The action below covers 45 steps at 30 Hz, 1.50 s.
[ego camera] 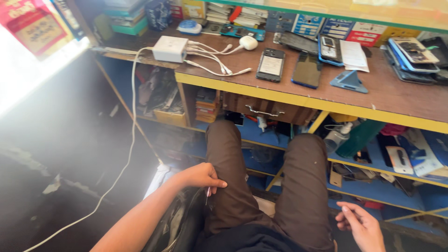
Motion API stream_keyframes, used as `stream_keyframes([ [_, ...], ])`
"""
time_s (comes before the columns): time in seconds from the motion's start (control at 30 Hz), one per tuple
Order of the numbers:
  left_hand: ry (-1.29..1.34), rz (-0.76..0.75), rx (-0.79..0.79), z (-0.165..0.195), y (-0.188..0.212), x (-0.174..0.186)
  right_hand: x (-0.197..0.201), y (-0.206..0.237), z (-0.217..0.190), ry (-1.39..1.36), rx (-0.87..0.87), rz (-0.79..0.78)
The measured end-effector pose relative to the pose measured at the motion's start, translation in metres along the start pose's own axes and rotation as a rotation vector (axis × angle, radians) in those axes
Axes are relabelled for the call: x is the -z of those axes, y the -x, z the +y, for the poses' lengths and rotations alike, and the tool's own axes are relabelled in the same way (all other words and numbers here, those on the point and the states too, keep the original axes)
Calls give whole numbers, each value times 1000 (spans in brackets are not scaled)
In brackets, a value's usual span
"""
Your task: The person sits with an opened smartphone on their lap, uses a screwdriver to remove screws from the internal frame, pries out the battery, plugs a charging cable into the phone to test it, then refits the battery and back cover and continues working on the device.
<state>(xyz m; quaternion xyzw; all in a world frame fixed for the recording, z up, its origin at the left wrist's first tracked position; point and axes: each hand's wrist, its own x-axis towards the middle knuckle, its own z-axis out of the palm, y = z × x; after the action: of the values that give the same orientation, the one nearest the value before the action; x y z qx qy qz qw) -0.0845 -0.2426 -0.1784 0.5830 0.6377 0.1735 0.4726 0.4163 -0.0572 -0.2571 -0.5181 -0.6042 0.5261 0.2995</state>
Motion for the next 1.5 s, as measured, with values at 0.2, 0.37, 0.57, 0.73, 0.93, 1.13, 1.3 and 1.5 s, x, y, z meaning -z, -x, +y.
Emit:
stream_keyframes([
  [0.2, -15, -44, 35, -12, 6, 7, -3, -3, -3, -32, 7, -6],
  [0.37, -63, -18, -10, -12, 0, 5, -6, -5, -7, 1, -35, -4],
  [0.57, 25, 23, -92, -10, -8, -3, -6, -2, -5, 45, -31, 38],
  [0.73, 44, 44, -61, -8, -12, -8, -5, -3, -4, 56, -50, 44],
  [0.93, 28, 49, -72, -8, -13, -7, -7, -3, -3, 25, 20, 53],
  [1.13, -27, 65, -54, -6, -12, -6, -9, -6, -5, 45, 42, 63],
  [1.3, -200, 172, -159, 3, -6, -2, -9, -3, -6, 89, 28, 77],
  [1.5, 308, 494, -591, 49, -4, 16, -12, 3, -10, -11, 58, 11],
])
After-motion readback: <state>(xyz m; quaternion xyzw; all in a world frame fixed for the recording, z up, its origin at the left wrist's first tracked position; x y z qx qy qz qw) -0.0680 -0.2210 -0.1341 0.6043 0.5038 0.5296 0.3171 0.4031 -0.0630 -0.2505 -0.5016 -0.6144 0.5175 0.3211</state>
